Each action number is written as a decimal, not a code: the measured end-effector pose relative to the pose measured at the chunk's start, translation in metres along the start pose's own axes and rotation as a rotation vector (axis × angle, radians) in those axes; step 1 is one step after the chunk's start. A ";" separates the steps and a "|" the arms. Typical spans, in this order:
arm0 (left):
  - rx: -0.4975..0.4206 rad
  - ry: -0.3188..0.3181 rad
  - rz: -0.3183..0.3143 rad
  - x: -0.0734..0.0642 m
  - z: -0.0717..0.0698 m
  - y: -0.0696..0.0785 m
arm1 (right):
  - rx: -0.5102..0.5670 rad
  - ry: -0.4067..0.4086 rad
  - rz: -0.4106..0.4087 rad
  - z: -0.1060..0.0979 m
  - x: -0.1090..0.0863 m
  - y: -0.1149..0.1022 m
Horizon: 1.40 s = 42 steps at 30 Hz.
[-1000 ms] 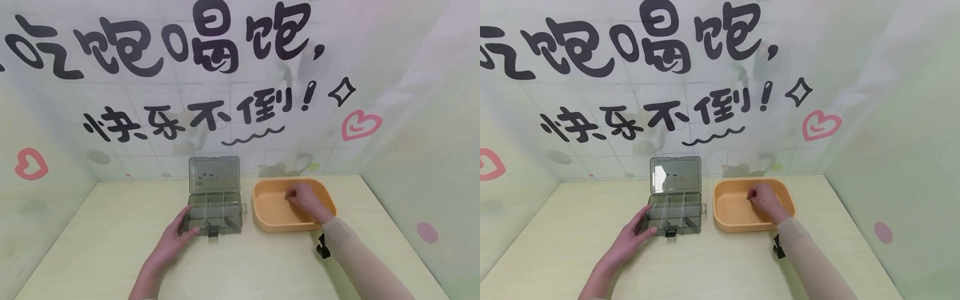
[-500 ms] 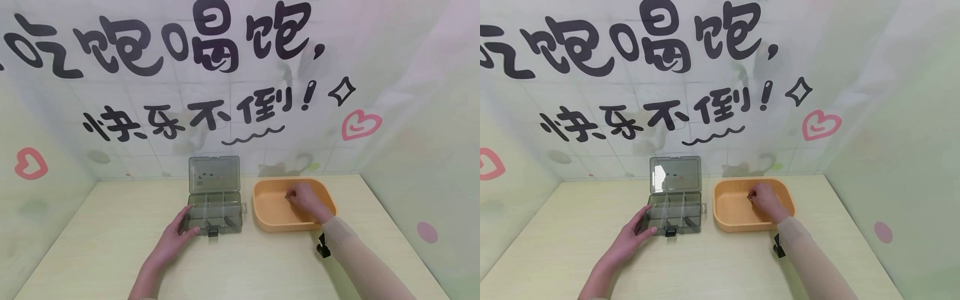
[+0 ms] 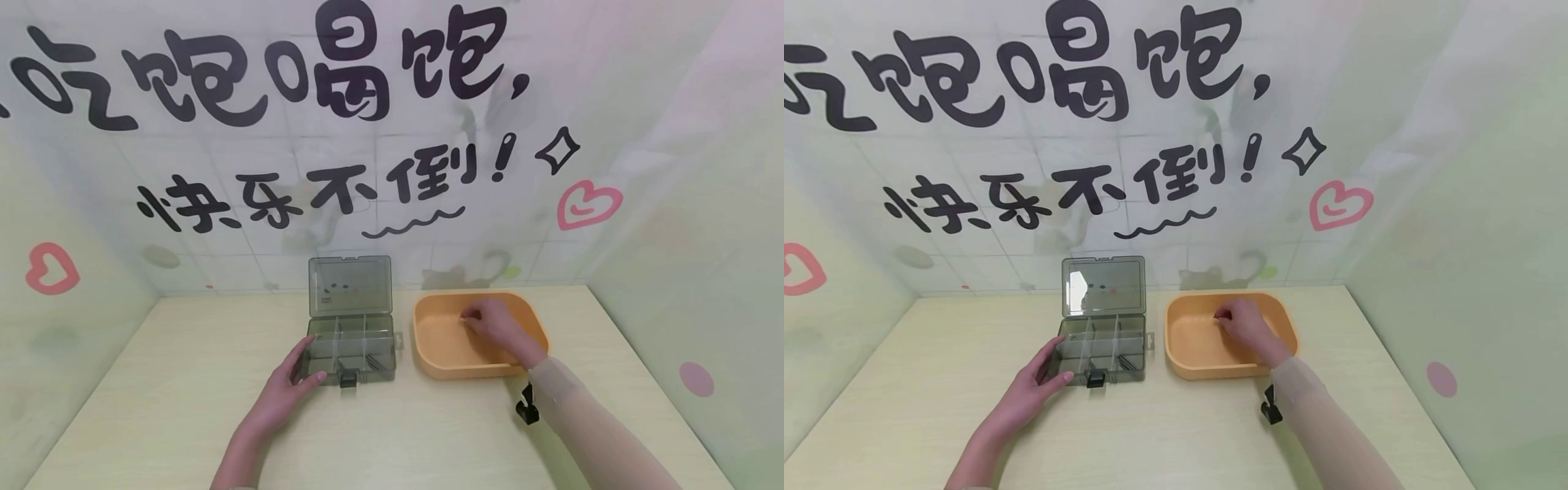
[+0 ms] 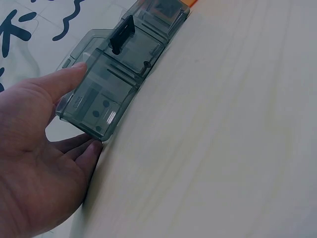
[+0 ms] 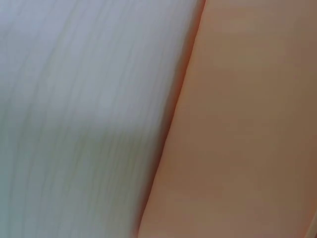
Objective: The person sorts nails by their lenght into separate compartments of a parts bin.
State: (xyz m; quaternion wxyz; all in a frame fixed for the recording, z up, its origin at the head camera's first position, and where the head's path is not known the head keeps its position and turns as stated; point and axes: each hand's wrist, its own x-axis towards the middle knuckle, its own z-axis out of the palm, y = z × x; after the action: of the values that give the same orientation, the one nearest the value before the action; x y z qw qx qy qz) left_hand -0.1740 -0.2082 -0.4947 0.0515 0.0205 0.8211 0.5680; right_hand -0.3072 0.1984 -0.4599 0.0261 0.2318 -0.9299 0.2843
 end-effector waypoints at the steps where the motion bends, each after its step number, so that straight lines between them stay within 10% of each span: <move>1: -0.001 0.000 0.001 0.000 0.000 0.000 | 0.007 -0.001 -0.010 0.000 0.000 -0.001; 42: 0.004 0.004 0.002 0.001 0.000 -0.002 | 0.303 0.018 -0.050 0.017 -0.001 -0.062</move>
State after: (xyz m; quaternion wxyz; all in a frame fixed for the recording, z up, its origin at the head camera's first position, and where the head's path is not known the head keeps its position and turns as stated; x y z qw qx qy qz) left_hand -0.1747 -0.2087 -0.4966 0.0492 0.0202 0.8224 0.5664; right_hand -0.2776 0.1445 -0.4419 0.0064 0.2535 -0.8700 0.4228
